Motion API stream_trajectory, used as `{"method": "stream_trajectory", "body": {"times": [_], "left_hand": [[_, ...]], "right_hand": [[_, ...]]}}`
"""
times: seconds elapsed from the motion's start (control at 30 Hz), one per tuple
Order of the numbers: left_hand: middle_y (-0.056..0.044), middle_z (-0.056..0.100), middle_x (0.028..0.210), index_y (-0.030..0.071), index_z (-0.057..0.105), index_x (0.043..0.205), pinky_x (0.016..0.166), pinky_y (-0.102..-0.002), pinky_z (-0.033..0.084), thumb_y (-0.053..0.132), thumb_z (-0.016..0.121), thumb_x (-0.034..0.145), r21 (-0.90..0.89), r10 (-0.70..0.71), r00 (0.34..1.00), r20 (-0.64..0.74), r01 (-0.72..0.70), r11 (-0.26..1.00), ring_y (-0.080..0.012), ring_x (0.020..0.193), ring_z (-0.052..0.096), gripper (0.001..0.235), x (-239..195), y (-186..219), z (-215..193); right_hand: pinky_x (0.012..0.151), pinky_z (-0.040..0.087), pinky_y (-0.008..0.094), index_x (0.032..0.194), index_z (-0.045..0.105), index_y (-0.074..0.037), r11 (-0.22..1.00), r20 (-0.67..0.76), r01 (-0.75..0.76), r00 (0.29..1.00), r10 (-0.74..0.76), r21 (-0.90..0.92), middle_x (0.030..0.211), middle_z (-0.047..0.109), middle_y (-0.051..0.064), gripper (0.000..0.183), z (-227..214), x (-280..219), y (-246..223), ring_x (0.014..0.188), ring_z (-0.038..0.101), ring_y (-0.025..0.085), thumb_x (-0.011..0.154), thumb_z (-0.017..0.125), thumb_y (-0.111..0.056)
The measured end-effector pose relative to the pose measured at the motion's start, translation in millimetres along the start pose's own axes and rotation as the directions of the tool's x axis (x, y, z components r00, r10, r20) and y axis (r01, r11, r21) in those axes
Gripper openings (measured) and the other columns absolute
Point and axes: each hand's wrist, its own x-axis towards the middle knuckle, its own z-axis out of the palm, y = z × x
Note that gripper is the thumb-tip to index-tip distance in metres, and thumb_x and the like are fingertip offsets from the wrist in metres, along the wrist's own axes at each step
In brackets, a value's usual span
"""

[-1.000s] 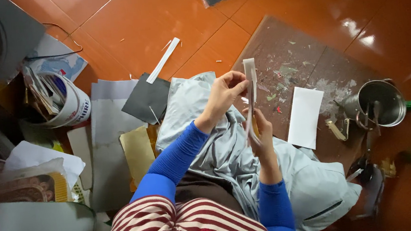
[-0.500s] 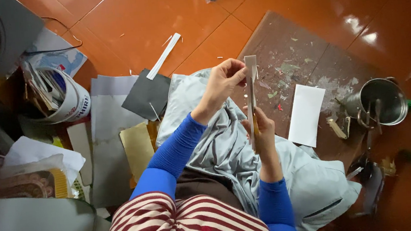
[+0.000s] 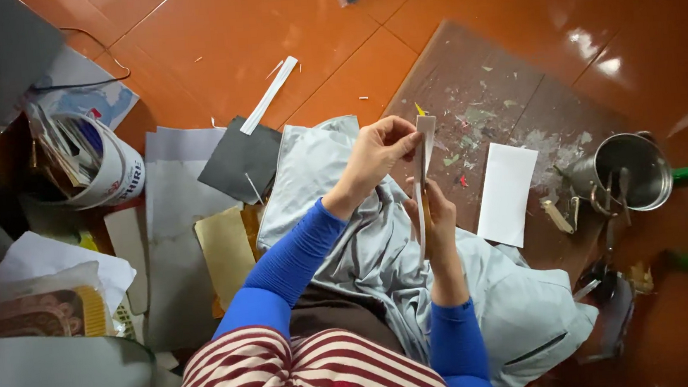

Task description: Cutting thin strips from a white sheet of paper using a pair of scissors.

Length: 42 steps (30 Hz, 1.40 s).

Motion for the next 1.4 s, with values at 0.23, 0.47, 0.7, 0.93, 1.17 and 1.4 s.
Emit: {"method": "stream_trajectory", "body": {"times": [0.23, 0.47, 0.7, 0.93, 1.17, 1.4], "left_hand": [[0.0, 0.071, 0.088, -0.001, 0.069, 0.102, 0.071, -0.025, 0.056, 0.013, 0.07, 0.099, -0.058, -0.018, 1.0, -0.005, 0.018, 0.998, -0.0081, 0.078, 0.065, 0.015, -2.3, -2.2, -3.1], [-0.002, 0.071, 0.088, -0.002, 0.068, 0.103, 0.07, -0.026, 0.056, 0.012, 0.07, 0.1, -0.065, -0.035, 0.999, -0.024, 0.034, 0.997, -0.0091, 0.078, 0.065, 0.015, -3.0, 1.5, -1.7], [-0.003, 0.072, 0.092, -0.002, 0.068, 0.104, 0.072, -0.026, 0.057, 0.012, 0.069, 0.099, -0.07, -0.069, 0.997, -0.044, 0.066, 0.995, -0.0093, 0.081, 0.066, 0.014, -2.7, -1.6, -3.2], [-0.003, 0.071, 0.091, -0.002, 0.067, 0.104, 0.072, -0.026, 0.058, 0.011, 0.07, 0.1, -0.072, -0.059, 0.997, -0.05, 0.056, 0.996, -0.0098, 0.081, 0.066, 0.014, -1.7, -8.0, -5.6], [-0.003, 0.07, 0.089, -0.001, 0.067, 0.103, 0.071, -0.026, 0.057, 0.011, 0.068, 0.1, -0.079, -0.059, 0.997, -0.048, 0.055, 0.995, -0.0098, 0.079, 0.066, 0.013, -4.9, -1.0, -3.6], [-0.003, 0.07, 0.088, -0.001, 0.066, 0.102, 0.068, -0.026, 0.056, 0.011, 0.068, 0.1, -0.1, -0.067, 0.996, -0.059, 0.061, 0.993, -0.0093, 0.077, 0.065, 0.013, -2.4, -5.2, -2.4]], "right_hand": [[0.058, 0.039, 0.021, 0.124, 0.065, -0.002, 0.997, -0.013, 0.025, 1.0, -0.026, -0.069, 0.081, 0.054, -0.006, 0.036, 1.3, -1.6, -6.5, 0.07, 0.047, 0.003, 0.096, 0.073, -0.023], [0.064, 0.043, 0.021, 0.128, 0.064, -0.001, 0.989, -0.012, 0.101, 0.995, -0.103, -0.107, 0.086, 0.057, -0.004, 0.038, 3.6, -2.5, -8.1, 0.076, 0.048, 0.005, 0.098, 0.073, -0.024], [0.066, 0.045, 0.02, 0.129, 0.064, -0.001, 0.993, 0.0, 0.104, 0.995, -0.104, -0.054, 0.09, 0.063, -0.005, 0.038, 5.8, -0.5, -7.4, 0.077, 0.052, 0.004, 0.098, 0.072, -0.021], [0.058, 0.036, 0.022, 0.129, 0.066, -0.001, 0.997, -0.009, 0.021, 1.0, -0.022, -0.075, 0.08, 0.054, -0.005, 0.041, 6.0, 0.3, -4.2, 0.067, 0.043, 0.004, 0.095, 0.074, -0.023], [0.056, 0.039, 0.021, 0.126, 0.066, -0.003, 0.99, -0.019, 0.019, 1.0, -0.022, -0.14, 0.075, 0.053, -0.005, 0.04, 5.0, 0.5, -2.0, 0.067, 0.045, 0.003, 0.096, 0.074, -0.028], [0.052, 0.035, 0.023, 0.127, 0.066, -0.005, 0.985, -0.025, -0.011, 1.0, 0.007, -0.17, 0.064, 0.048, -0.004, 0.042, 6.8, -0.4, -15.8, 0.059, 0.043, 0.004, 0.094, 0.074, -0.03]]}}
